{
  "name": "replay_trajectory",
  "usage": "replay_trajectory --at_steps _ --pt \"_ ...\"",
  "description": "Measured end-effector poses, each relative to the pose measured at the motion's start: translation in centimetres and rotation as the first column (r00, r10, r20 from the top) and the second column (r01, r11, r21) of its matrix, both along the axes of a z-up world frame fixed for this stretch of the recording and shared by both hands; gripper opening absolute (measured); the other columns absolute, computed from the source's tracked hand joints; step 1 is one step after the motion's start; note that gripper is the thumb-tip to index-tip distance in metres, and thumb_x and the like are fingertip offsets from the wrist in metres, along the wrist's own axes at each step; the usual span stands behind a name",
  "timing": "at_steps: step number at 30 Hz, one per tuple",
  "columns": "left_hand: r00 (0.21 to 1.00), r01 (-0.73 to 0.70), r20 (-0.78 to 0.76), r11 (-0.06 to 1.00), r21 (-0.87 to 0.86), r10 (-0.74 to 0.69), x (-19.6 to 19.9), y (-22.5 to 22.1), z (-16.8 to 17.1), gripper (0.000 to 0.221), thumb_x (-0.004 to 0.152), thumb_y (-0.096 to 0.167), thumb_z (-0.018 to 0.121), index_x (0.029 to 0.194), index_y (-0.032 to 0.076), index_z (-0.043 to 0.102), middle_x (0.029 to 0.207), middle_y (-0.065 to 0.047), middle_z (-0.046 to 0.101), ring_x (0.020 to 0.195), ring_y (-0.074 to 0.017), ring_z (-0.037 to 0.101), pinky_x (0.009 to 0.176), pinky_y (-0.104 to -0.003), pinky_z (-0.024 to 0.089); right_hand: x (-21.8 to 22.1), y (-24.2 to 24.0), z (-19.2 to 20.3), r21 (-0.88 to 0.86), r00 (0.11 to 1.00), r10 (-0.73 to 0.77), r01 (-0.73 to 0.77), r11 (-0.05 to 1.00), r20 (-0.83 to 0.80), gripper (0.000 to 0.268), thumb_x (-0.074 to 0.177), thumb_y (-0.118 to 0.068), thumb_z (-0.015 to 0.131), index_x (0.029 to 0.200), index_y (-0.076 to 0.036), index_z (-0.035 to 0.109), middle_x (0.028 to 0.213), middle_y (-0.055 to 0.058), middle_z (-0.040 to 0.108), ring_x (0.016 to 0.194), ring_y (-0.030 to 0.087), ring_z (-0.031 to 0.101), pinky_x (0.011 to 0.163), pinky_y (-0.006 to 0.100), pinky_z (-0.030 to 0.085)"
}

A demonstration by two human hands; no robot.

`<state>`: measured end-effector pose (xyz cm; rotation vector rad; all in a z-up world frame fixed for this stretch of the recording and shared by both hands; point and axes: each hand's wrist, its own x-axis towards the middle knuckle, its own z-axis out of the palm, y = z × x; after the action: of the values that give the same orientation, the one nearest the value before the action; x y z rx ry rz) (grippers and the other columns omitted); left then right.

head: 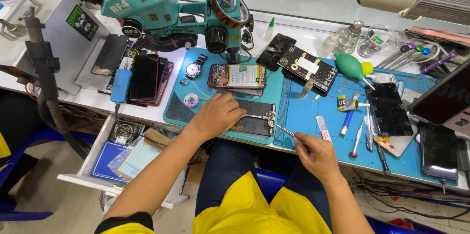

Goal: A technician uses a heat gun and tweezers to repair components on a mobile phone motherboard at a repair bench.

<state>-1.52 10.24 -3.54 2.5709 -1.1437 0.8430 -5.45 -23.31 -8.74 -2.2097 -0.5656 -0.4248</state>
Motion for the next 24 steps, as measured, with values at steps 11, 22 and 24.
replay_trajectory --at_steps 11,22,24 --pt "0.999 -0.004 0.043 0.94 0.34 -0.011 0.9 -0.7 0.6 0.01 0.093 0.015 0.072 0.092 0.013 0.062 0.078 -0.009 0.057 0.084 -0.0265 0.054 0.07 -0.04 0.044 0.0 -1.3 -1.3 0.168 0.997 -0.047 0.057 0.984 -0.063 0.01 0.092 -0.011 0.073 0.096 -0.009 0.082 0.051 0.009 0.067 0.043 0.02 0.06 0.044 0.03 0.047" --pt "0.994 0.082 0.0 0.743 0.664 -0.11 3.8 0.5 -1.2 0.016 0.101 0.029 0.059 0.108 0.016 0.055 0.085 -0.01 0.062 0.092 -0.0285 0.052 0.088 -0.047 0.042 0.1 -1.3 -1.0 0.233 0.994 -0.046 0.069 0.97 -0.103 0.012 0.095 -0.009 0.07 0.1 -0.006 0.081 0.045 0.007 0.06 0.042 0.012 0.049 0.043 0.028 0.04" --pt "0.981 0.136 0.012 0.723 0.677 -0.196 4.3 0.4 -0.5 0.016 0.103 0.03 0.052 0.098 0.015 0.054 0.078 -0.009 0.063 0.09 -0.0279 0.052 0.087 -0.046 0.04 0.0 -1.1 -0.5 0.234 0.994 -0.053 0.075 0.969 -0.096 0.011 0.095 -0.008 0.071 0.1 -0.006 0.081 0.045 0.008 0.059 0.04 0.013 0.047 0.043 0.028 0.038"
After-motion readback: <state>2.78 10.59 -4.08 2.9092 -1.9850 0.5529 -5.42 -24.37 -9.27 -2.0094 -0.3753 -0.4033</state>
